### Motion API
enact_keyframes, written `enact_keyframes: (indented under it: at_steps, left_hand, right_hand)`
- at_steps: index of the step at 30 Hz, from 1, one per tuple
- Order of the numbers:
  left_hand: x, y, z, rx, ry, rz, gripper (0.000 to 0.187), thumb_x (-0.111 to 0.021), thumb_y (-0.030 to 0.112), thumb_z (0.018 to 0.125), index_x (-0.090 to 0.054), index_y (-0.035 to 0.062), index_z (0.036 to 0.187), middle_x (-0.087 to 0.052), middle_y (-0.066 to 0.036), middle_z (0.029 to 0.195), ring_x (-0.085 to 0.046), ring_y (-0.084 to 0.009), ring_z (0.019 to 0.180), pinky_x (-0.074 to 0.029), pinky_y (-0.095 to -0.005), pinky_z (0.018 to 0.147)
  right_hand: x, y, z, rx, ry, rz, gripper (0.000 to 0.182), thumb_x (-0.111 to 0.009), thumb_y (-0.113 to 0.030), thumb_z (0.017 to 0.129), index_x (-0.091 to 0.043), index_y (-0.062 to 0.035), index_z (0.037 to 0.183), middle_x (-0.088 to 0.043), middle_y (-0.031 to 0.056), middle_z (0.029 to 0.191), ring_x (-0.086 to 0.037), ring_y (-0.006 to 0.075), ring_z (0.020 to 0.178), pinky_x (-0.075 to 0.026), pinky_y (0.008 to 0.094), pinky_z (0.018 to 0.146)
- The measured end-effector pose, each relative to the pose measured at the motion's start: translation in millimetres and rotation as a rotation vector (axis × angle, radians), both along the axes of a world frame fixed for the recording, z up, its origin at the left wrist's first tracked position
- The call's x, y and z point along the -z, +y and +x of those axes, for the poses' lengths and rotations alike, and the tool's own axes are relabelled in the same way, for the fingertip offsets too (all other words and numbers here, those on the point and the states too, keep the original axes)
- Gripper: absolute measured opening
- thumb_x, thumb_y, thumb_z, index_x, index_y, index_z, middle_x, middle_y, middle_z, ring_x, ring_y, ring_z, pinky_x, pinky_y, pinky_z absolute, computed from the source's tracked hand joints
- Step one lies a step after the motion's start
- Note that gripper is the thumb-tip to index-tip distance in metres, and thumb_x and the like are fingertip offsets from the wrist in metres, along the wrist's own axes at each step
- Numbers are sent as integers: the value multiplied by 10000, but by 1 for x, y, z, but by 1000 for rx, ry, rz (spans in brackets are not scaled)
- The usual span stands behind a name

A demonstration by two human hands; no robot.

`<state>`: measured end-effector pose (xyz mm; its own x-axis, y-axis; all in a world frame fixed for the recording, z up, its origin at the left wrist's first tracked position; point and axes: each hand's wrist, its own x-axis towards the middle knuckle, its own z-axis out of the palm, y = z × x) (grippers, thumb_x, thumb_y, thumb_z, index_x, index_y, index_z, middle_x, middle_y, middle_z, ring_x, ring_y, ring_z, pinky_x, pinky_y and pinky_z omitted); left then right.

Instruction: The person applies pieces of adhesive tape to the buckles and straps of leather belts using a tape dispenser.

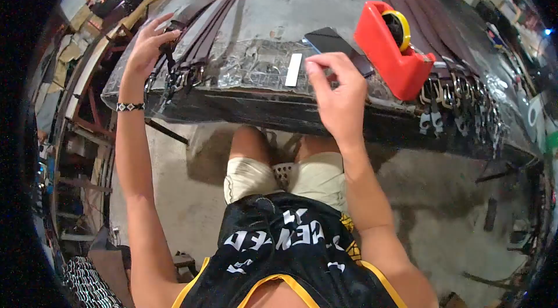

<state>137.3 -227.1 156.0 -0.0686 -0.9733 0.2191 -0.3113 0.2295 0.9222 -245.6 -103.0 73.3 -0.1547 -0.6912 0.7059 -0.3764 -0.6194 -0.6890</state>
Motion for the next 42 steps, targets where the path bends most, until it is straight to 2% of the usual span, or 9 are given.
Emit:
enact_keyframes:
  at_steps: [4,7,17,22,30,35,36,38,42]
  left_hand:
    - [19,33,-44,95,193,24,584,-715,52,909,-500,-47,1443,-683,-44,1021,-619,-118,895,-462,-261,846]
    - [45,88,-93,126,347,18,688,-727,33,881,-435,-52,1498,-681,-78,1124,-628,-124,936,-476,-261,894]
    - [156,121,-140,1,329,-211,676,-734,-8,785,-490,-18,1415,-636,-106,1205,-625,-205,1077,-521,-348,948]
    - [144,131,-140,-69,211,-234,691,-708,120,792,-452,-56,1410,-657,-262,1165,-679,-296,1030,-543,-383,890]
    - [143,143,-119,-115,73,-376,644,-661,148,863,-437,-79,1423,-664,-303,1125,-698,-386,941,-551,-417,827]
    - [79,166,-12,-391,158,-551,170,-691,128,883,-745,-23,940,-722,-136,838,-694,-167,763,-553,-323,699]
    - [64,155,26,-577,79,-715,162,-641,114,880,-718,-23,843,-687,-171,754,-676,-259,663,-520,-346,634]
    - [40,120,116,-883,-67,-734,200,-608,140,908,-745,3,959,-730,-177,839,-698,-274,704,-530,-339,651]
    - [76,-6,320,-1189,-616,-365,412,-602,299,875,-723,84,1204,-665,-215,1275,-578,-387,1250,-471,-507,1041]
  right_hand:
    - [7,5,8,0,530,18,324,-760,-208,839,-700,-25,1099,-655,122,1162,-592,329,1128,-477,437,991]
    - [17,1,12,139,725,0,328,-728,-203,864,-689,-15,1130,-640,129,1180,-571,317,1159,-444,432,1017]
    - [0,-8,64,-34,613,-39,334,-681,-116,907,-669,-13,1225,-655,175,1244,-596,352,1190,-446,444,1047]
    - [6,-33,93,-142,746,-31,379,-595,-242,999,-630,-47,1322,-593,161,1369,-534,350,1276,-385,454,1097]
    - [15,-42,101,-105,911,16,403,-522,-283,1038,-614,-98,1384,-569,126,1435,-513,327,1326,-362,449,1098]
    - [16,-39,101,-58,951,36,414,-503,-283,1043,-602,-96,1399,-556,137,1448,-494,338,1341,-332,451,1126]
    - [15,-38,100,-64,964,39,423,-492,-284,1044,-593,-95,1408,-547,144,1453,-488,341,1346,-324,450,1131]
    - [13,-35,104,-57,970,45,428,-489,-277,1040,-587,-94,1414,-540,146,1460,-485,341,1349,-325,451,1130]
    - [9,-32,110,-35,991,51,426,-497,-229,1015,-587,-79,1404,-536,143,1460,-486,339,1348,-331,448,1123]
